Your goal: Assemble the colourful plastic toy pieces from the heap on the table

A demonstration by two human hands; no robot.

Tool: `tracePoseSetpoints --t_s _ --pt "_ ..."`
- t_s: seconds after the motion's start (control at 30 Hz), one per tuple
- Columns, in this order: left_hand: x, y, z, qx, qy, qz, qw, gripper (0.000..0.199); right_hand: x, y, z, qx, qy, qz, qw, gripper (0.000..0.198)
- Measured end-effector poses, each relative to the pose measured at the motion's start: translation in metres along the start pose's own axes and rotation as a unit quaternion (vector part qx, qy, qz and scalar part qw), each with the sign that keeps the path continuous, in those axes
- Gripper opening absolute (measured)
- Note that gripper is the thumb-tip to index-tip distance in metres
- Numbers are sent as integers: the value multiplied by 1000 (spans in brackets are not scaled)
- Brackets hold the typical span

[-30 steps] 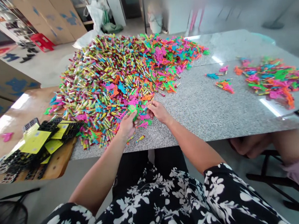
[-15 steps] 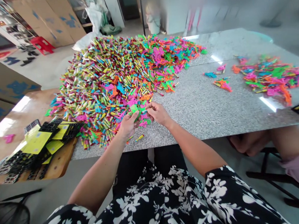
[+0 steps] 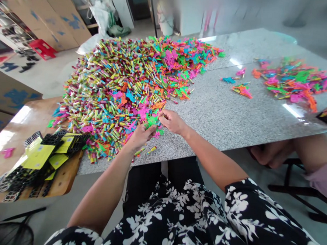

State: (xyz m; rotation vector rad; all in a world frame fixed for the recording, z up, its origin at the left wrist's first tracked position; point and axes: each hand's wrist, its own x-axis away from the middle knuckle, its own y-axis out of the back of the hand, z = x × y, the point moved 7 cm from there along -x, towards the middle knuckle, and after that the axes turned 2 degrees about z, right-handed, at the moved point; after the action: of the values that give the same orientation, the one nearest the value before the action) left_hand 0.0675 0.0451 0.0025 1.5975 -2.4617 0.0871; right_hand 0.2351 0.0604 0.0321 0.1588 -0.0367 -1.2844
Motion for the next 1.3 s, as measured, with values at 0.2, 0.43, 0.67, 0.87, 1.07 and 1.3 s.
tracePoseSetpoints --t_s 0.2,0.43,0.67,0.87,1.07,1.3 --pt "-3 -27 19 103 64 63 991 52 23 5 -16 36 8 -53 998 16" --pt "-26 -50 16 -196 15 61 979 40 49 62 -63 -22 -106 -109 988 21" --pt "-79 -31 -16 -553 -98 -52 826 40 65 221 -90 -150 -69 -517 840 20" --pt "-92 -45 -3 -675 -122 19 727 46 -8 153 -98 123 -177 -252 943 20" --pt "-72 -48 2 -669 -166 68 721 47 -89 98 -93 454 -151 -124 869 40" --pt "-59 -33 11 -639 -176 15 749 49 -98 96 -90 435 -162 -112 878 22"
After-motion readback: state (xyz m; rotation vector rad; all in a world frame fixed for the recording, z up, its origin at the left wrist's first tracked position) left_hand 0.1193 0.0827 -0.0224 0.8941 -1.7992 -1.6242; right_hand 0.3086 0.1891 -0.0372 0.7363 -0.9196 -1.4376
